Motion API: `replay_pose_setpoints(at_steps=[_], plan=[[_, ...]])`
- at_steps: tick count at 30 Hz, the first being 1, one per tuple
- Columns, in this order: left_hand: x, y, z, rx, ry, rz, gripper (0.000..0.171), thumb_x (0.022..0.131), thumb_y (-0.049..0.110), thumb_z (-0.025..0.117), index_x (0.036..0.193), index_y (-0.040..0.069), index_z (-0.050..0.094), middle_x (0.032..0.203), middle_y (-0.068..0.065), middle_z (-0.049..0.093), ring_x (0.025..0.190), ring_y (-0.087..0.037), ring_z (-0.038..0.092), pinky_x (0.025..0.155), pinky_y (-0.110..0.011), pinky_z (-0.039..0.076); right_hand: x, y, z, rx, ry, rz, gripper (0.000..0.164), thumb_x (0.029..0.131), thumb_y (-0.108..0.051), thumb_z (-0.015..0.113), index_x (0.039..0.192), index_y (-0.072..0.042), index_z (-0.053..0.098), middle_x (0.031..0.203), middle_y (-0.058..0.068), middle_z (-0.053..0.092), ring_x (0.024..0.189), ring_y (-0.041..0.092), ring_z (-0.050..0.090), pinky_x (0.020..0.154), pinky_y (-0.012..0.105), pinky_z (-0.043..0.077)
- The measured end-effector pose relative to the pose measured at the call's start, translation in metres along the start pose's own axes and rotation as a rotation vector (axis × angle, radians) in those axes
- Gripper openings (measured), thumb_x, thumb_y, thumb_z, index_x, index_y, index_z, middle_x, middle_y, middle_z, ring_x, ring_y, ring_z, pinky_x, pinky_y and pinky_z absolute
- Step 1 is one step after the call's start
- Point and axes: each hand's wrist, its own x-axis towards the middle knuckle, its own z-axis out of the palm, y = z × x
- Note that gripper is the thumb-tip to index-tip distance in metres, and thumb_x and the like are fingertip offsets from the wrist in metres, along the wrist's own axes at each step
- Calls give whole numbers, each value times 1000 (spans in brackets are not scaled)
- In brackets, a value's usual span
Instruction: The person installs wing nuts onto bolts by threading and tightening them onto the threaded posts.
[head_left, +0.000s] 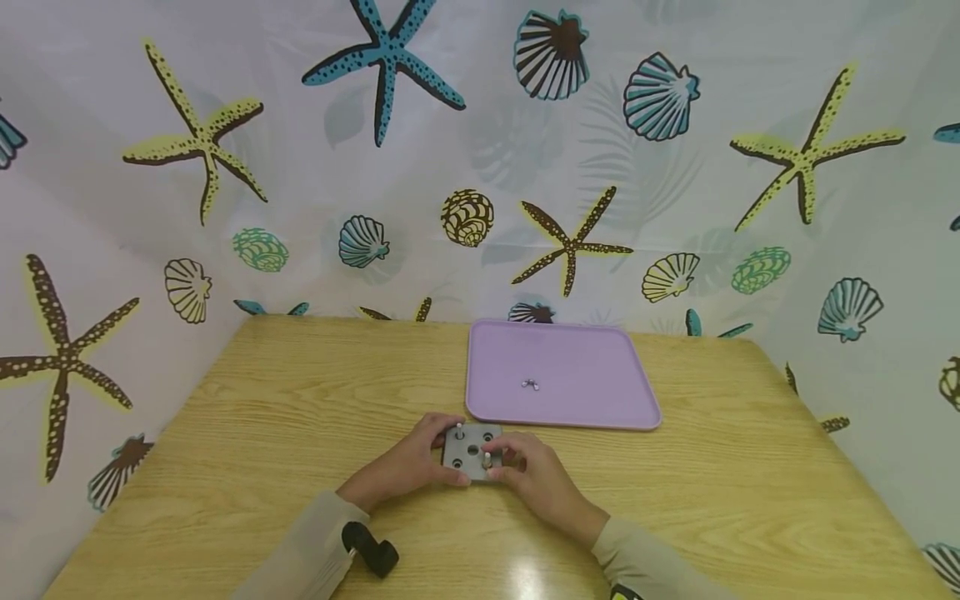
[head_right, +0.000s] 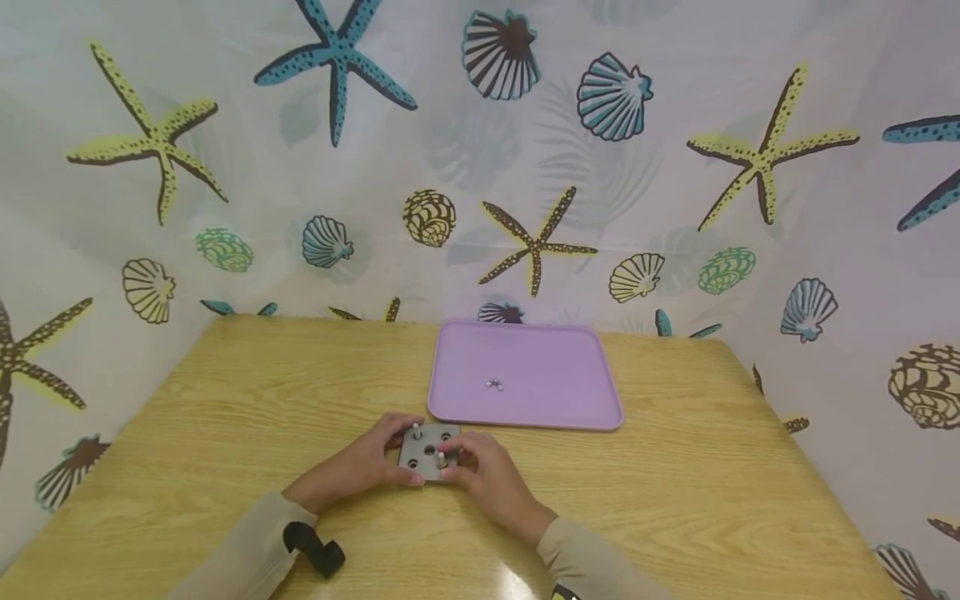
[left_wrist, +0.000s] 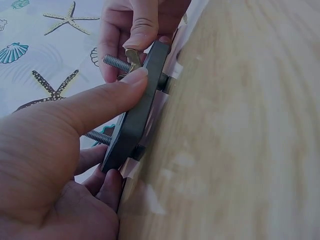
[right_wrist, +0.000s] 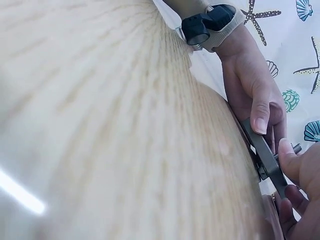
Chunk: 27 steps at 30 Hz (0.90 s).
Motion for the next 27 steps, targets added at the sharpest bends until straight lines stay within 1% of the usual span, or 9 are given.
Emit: replay_pose_setpoints(at_steps=[5, 8, 10, 12, 14, 17, 19, 21, 27], plan=[[-1, 0, -1, 0, 6, -5, 88, 69, 38, 82, 140, 16, 36, 134, -4, 33, 124, -22, 37, 105, -38, 30, 2, -3, -7, -27, -61, 2, 32, 81, -24, 71, 111, -18, 65, 97, -9, 60, 84, 12, 54, 70, 25, 47], [-2, 1, -2, 8, 8, -14, 88, 69, 40, 81, 140, 17, 36, 133, -3, 34, 123, -22, 37, 105, -38, 31, 7, -5, -18, -54, -125, -6, 30, 83, -23, 69, 112, -17, 65, 100, -10, 61, 87, 11, 55, 72, 26, 48], [-2, 1, -2, 10, 6, -22, 88, 69, 41, 81, 140, 17, 36, 133, -3, 34, 123, -23, 38, 104, -38, 32, 12, -4, -29, -89, -136, -24, 26, 86, -21, 67, 111, -16, 65, 102, -9, 61, 90, 10, 56, 74, 27, 49], [-3, 2, -3, 8, 6, -27, 89, 68, 42, 81, 141, 17, 36, 133, -3, 35, 123, -23, 38, 104, -38, 33, 20, 0, -40, -146, -116, -55, 21, 88, -17, 65, 110, -14, 66, 103, -6, 62, 91, 11, 57, 76, 29, 50], [-2, 4, -3, 4, 6, -35, 89, 68, 42, 81, 141, 17, 36, 133, -3, 35, 123, -23, 37, 104, -38, 32, 30, 6, -53, -230, -61, -82, 18, 90, -14, 63, 107, -11, 66, 102, -2, 64, 90, 13, 58, 76, 31, 51], [-2, 5, -3, -10, 4, -37, 90, 68, 42, 81, 141, 17, 36, 134, -3, 34, 124, -23, 37, 104, -38, 32, 47, 22, -71, -318, 23, -51, 16, 89, -9, 63, 104, -5, 66, 100, 4, 65, 86, 16, 59, 74, 34, 50], [-1, 4, -3, -14, 2, -35, 89, 68, 43, 81, 141, 17, 36, 133, -3, 34, 124, -23, 37, 105, -38, 32, 55, 35, -80, -363, 53, -10, 17, 88, -8, 63, 104, -2, 66, 99, 7, 65, 85, 18, 59, 74, 36, 50], [0, 2, -3, -12, 2, -31, 89, 68, 43, 81, 141, 17, 36, 133, -2, 35, 124, -23, 37, 104, -38, 32, 62, 48, -84, -378, 57, 40, 18, 87, -8, 64, 104, 0, 65, 98, 10, 65, 85, 20, 59, 76, 37, 49], [0, -2, -2, -25, 6, -17, 89, 68, 43, 81, 140, 17, 37, 130, -1, 36, 122, -21, 39, 103, -37, 33, 77, 74, -78, -382, 36, 91, 23, 85, -10, 68, 102, 4, 64, 91, 11, 64, 82, 21, 58, 76, 39, 48]])
